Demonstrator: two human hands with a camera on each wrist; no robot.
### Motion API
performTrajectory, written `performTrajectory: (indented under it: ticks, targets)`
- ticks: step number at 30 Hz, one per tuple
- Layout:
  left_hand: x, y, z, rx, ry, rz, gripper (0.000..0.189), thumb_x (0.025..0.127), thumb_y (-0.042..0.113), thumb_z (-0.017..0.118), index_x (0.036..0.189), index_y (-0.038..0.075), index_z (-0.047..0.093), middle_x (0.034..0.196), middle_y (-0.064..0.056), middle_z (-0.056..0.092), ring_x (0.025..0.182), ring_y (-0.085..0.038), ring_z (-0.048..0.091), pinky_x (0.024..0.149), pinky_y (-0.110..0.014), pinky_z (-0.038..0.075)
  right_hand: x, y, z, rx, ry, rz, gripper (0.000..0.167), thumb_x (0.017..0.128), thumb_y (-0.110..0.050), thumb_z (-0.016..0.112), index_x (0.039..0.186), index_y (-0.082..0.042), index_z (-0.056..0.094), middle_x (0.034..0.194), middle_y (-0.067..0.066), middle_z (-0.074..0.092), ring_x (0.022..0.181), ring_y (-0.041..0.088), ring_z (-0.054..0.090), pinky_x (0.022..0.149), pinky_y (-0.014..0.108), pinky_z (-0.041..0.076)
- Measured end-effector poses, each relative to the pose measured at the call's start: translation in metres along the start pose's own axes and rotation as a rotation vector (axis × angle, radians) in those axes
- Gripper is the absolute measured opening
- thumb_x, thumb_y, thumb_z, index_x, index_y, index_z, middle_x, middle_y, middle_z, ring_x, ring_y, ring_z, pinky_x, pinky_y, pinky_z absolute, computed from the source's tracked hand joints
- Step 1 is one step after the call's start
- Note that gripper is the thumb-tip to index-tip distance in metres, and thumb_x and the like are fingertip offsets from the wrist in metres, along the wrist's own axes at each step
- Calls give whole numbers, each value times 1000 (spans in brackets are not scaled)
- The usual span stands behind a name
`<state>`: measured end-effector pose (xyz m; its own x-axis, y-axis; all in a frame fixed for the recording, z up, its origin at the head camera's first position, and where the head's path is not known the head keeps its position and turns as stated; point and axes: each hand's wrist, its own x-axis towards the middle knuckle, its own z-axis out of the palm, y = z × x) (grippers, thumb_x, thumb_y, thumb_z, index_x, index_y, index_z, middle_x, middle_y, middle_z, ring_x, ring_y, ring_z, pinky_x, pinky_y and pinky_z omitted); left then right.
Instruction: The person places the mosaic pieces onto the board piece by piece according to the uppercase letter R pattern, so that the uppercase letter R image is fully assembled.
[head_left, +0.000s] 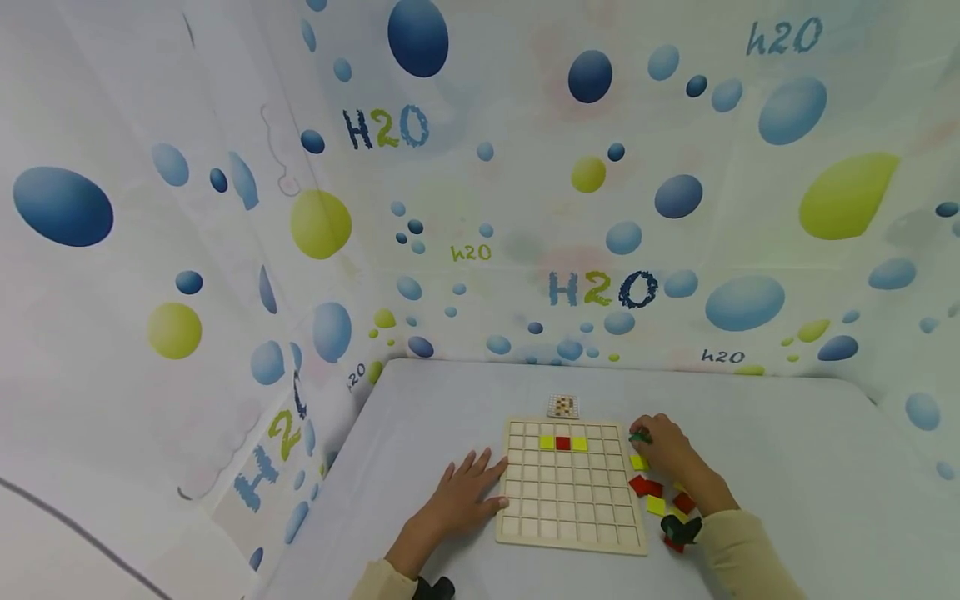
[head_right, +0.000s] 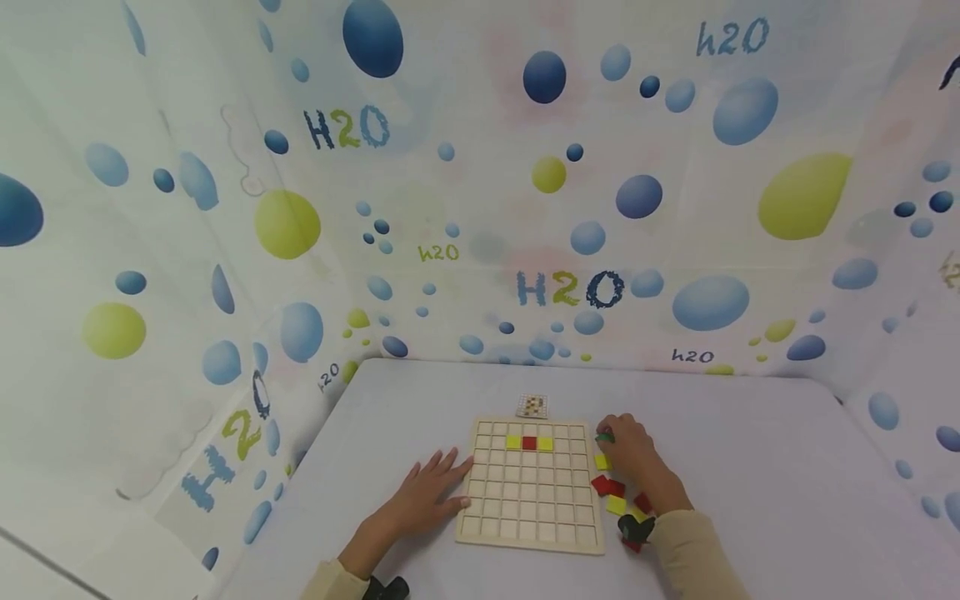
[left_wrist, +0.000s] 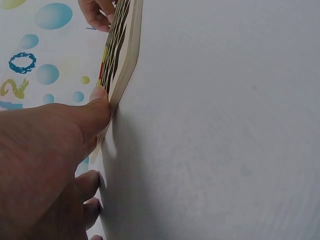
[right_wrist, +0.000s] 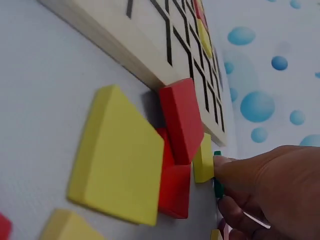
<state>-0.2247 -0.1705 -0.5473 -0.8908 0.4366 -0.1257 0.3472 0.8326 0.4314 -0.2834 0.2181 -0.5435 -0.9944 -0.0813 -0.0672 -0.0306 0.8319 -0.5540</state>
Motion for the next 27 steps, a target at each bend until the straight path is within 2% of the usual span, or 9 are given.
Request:
performTrajectory:
  ticks: [3, 6, 13, 15, 21, 27]
  targets:
    - [0, -1, 0, -10, 0, 11, 71, 104, 55, 60, 165, 25, 39, 173, -14, 29, 160, -43, 23, 124, -71, 17, -2, 2, 2, -2, 12, -21, 20, 103, -9, 66, 122, -2, 65, 110, 16, 59, 97, 27, 56, 95, 53, 55]
    - [0, -1, -1, -26, -4, 23, 71, 104, 54, 60, 165, 24, 39, 173, -15, 28, 160, -44, 22, 124, -72, 17, -5, -1, 1, 14, 34, -16, 22, 106, -11, 61, 124, 2, 65, 114, 19, 64, 99, 29, 59, 96, 54, 55]
    - [-1, -1, -2, -22, -6, 7, 71, 104, 55, 60, 165, 25, 38, 174, -13, 28, 161, -43, 21, 125, -70, 16, -8, -4, -2, 66, 87, 76, 27, 108, -8, 52, 127, 10, 62, 118, 27, 66, 99, 34, 61, 97, 58, 55]
    - [-1, -1, -2, -19, -4, 6, 71, 104, 55, 60, 165, 25, 39, 173, -13, 28, 161, -43, 21, 125, -71, 16, -7, -2, -1, 75, 101, 93, 28, 107, -8, 53, 127, 10, 62, 116, 28, 65, 98, 35, 60, 96, 57, 55]
    - [-2, 0, -3, -19, 2, 16, 71, 104, 54, 60, 165, 24, 40, 173, -15, 29, 160, -44, 23, 124, -72, 17, 0, 1, 7, 65, 114, 94, 32, 102, -14, 68, 126, 8, 64, 115, 25, 61, 99, 35, 60, 94, 56, 55]
    - [-4, 2, -5, -30, 1, 26, 70, 105, 52, 61, 164, 21, 40, 173, -16, 29, 160, -45, 23, 124, -72, 17, 4, -3, 12, 3, 133, 29, 27, 101, -8, 70, 124, 6, 64, 118, 27, 61, 105, 39, 62, 96, 58, 54]
